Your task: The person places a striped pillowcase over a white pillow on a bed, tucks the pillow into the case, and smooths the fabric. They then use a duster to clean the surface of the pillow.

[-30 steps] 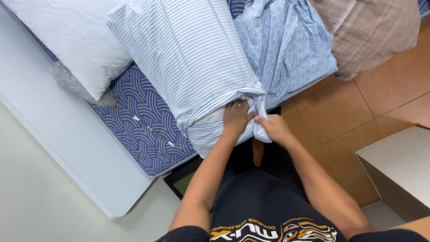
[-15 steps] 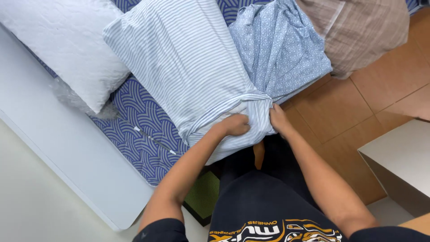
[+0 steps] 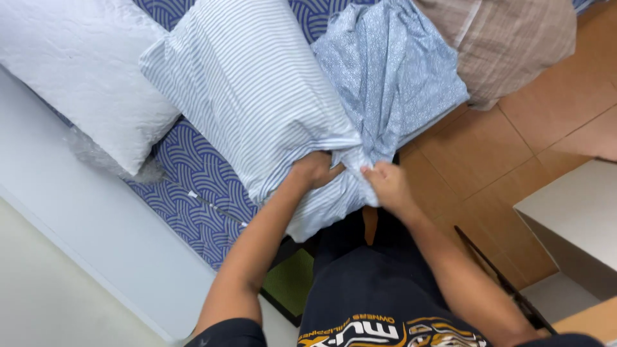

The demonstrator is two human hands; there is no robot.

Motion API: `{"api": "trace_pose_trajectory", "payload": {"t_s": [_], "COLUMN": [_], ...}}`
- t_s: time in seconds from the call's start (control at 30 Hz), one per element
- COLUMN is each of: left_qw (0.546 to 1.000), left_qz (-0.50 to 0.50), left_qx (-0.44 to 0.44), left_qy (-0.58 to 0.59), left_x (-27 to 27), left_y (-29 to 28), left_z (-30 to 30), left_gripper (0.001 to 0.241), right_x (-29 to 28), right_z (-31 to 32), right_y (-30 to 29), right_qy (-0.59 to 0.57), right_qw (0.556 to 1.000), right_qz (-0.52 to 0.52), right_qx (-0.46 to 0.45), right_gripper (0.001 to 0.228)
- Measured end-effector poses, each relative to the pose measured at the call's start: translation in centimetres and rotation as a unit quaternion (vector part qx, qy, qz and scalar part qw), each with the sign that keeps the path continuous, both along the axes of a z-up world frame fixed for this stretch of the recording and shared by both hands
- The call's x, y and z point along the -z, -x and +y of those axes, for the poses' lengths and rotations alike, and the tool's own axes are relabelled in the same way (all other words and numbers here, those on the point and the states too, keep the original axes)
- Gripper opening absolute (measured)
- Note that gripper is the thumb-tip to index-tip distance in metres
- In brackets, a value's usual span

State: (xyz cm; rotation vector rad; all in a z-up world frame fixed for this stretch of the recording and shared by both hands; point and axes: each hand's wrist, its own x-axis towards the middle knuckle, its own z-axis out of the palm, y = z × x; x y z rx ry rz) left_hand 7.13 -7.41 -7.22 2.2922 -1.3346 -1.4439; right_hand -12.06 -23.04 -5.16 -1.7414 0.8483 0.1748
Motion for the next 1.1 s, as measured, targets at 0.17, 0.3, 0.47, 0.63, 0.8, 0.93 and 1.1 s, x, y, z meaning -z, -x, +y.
{"api": "trace_pose_trajectory", "payload": {"t_s": [0.17,0.3,0.47,0.63,0.8,0.93,1.1], "left_qw": [0.96,0.941,0.957,0.991,0.997,0.928,0.91], "left_qz": [-0.059,0.018,0.044,0.021,0.007,0.118,0.066], "left_qx": [0.077,0.116,0.123,0.116,0.028,-0.295,-0.361], "left_qy": [0.262,0.318,0.257,0.065,-0.078,0.194,0.192], "left_x": [-3.5,-4.8,-5.2,1.3,-0.5,-2.9,-4.3], "left_y": [6.5,3.3,2.7,1.6,4.2,6.6,6.8], "left_z": [-2.9,-2.5,-4.4,-0.1,-1.6,-4.6,-1.8], "left_gripper": [0.07,0.076,0.081,0.08,0.076,0.051,0.04], "right_x": [6.0,5.7,6.5,-1.1,-1.7,0.3,-1.2], "right_z": [-4.6,-7.3,-6.6,-1.8,-4.5,-5.9,-4.0], "right_y": [0.4,0.6,0.7,1.2,1.8,3.8,-0.5], "right_qy": [0.035,0.023,-0.295,-0.037,0.08,0.241,0.218], "right_qw": [0.984,0.999,0.937,0.999,0.987,0.967,0.968], "right_qz": [-0.07,0.038,0.039,-0.017,0.132,0.07,-0.107], "right_qx": [0.16,0.013,0.182,-0.035,-0.033,-0.051,-0.057], "right_gripper": [0.038,0.04,0.045,0.041,0.043,0.042,0.049]}}
